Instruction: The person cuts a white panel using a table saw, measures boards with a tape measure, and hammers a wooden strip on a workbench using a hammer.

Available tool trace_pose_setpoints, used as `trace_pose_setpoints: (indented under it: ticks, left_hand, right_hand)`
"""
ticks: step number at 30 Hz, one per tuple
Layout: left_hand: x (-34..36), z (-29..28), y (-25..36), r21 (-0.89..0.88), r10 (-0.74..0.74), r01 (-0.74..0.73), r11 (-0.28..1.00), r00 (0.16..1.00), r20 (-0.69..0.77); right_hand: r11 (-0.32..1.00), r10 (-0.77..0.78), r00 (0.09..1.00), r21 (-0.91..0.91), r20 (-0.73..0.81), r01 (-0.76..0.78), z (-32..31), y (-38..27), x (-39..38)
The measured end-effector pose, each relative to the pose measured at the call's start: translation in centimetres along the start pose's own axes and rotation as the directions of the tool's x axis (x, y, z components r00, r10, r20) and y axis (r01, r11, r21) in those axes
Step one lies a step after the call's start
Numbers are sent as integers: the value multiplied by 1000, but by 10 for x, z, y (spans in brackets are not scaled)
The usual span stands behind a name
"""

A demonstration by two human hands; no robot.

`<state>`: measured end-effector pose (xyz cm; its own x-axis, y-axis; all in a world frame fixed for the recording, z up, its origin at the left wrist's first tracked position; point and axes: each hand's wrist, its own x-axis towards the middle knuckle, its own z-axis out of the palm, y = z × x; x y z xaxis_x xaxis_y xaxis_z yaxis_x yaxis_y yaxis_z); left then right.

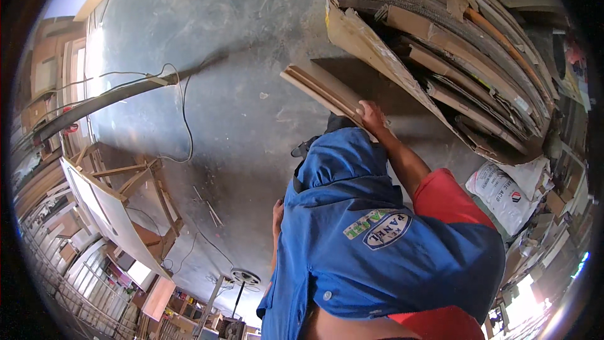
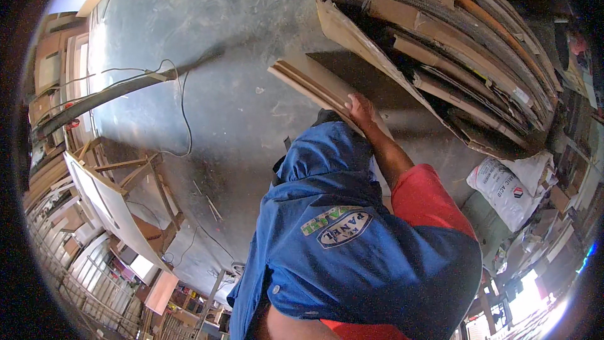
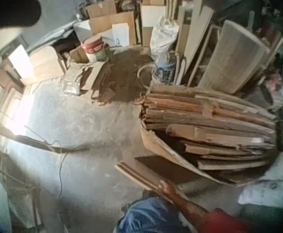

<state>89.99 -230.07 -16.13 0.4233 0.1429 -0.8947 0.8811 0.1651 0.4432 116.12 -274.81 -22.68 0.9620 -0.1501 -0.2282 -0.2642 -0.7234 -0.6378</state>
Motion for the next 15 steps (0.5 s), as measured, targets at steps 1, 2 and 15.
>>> trace_pose_setpoints:
  ticks: [1,2,15]
  left_hand:
    - [0,1,-2,5,-3,3,1000,1000,0]
    - [-2,1,-4,10,-6,6,1000,1000,0]
    - [-75,81,151,172,27,3,985,986,-167]
  right_hand:
    - [995,59,997,77,39,-62,3,6,-3]
    - [995,64,997,73,40,-67,4,12,-4]
    - [927,346,938,-162,19,-339,-8,16,15]
